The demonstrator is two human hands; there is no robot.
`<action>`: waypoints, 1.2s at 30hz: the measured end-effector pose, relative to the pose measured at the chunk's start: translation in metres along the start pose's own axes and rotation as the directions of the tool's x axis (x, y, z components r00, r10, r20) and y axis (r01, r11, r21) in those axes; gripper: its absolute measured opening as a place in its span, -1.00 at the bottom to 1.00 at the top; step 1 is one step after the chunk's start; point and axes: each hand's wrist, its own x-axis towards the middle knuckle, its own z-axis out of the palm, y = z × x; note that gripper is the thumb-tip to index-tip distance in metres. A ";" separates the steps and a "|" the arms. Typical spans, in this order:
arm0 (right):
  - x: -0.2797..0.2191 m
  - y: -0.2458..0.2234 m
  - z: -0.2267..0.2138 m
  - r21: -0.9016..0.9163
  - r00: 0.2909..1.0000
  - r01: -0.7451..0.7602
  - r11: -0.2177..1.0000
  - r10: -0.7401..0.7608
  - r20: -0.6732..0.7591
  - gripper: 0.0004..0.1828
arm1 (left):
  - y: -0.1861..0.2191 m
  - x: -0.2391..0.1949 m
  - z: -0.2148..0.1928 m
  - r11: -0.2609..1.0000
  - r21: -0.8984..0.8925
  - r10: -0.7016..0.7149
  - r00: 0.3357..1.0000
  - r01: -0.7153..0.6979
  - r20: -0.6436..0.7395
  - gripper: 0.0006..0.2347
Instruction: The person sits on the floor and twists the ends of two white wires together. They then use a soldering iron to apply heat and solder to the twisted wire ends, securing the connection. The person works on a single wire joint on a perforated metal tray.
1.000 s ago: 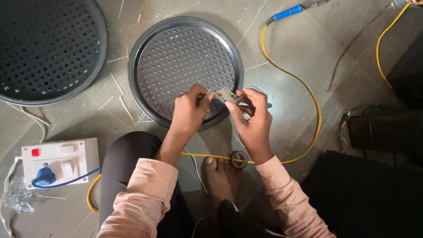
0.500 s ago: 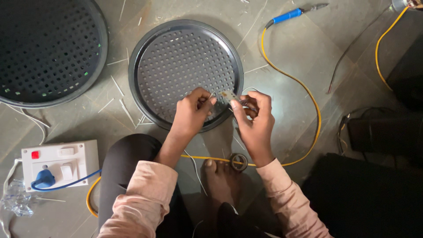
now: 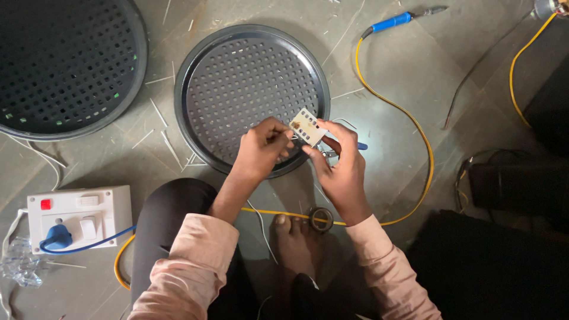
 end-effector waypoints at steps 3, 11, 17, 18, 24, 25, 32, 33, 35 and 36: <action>0.000 -0.002 0.000 0.016 1.000 -0.009 1.000 0.009 -0.005 -0.45 | 0.004 -0.002 -0.001 0.999 0.051 0.002 0.999 0.000 -0.033 -0.87; 0.001 -0.004 -0.003 -0.011 0.998 -0.060 0.998 0.060 -0.033 -0.46 | 0.007 -0.001 -0.002 0.999 0.032 -0.020 0.998 0.022 -0.062 -0.86; 0.001 -0.002 -0.003 -0.009 0.996 -0.075 0.997 0.075 -0.037 -0.45 | 0.005 0.000 -0.001 1.000 0.008 0.001 0.999 -0.001 -0.051 -0.87; 0.001 -0.001 -0.003 -0.013 0.996 -0.078 0.997 0.077 -0.041 -0.45 | 0.005 0.001 -0.001 1.000 0.013 0.012 0.999 -0.011 -0.051 -0.87; -0.004 0.031 -0.008 -0.023 0.981 -0.152 0.988 0.148 -0.127 -0.50 | 0.002 0.002 -0.005 0.996 0.074 0.069 0.985 -0.058 -0.156 -0.90; -0.005 0.040 -0.013 -0.006 0.975 -0.173 0.985 0.171 -0.145 -0.52 | 0.001 0.003 -0.005 0.994 0.098 0.070 0.976 -0.051 -0.204 -0.91; -0.013 0.090 -0.052 -0.053 0.899 -0.384 0.922 0.360 -0.249 -0.46 | -0.016 0.039 -0.001 0.956 -0.234 -0.246 0.916 0.176 -0.317 -0.94; -0.009 0.092 -0.055 -0.133 0.897 -0.403 0.905 0.362 -0.254 -0.45 | -0.017 0.046 0.001 0.950 -0.263 -0.251 0.918 0.171 -0.309 -0.93; -0.002 0.092 -0.058 -0.329 0.921 -0.376 0.866 0.312 -0.232 -0.45 | -0.018 0.048 0.007 0.933 -0.320 -0.261 0.920 0.163 -0.291 -0.89; 0.004 0.089 -0.060 -0.440 0.944 -0.325 0.837 0.262 -0.198 -0.45 | -0.017 0.046 0.009 0.950 -0.247 -0.258 0.923 0.189 -0.285 -0.89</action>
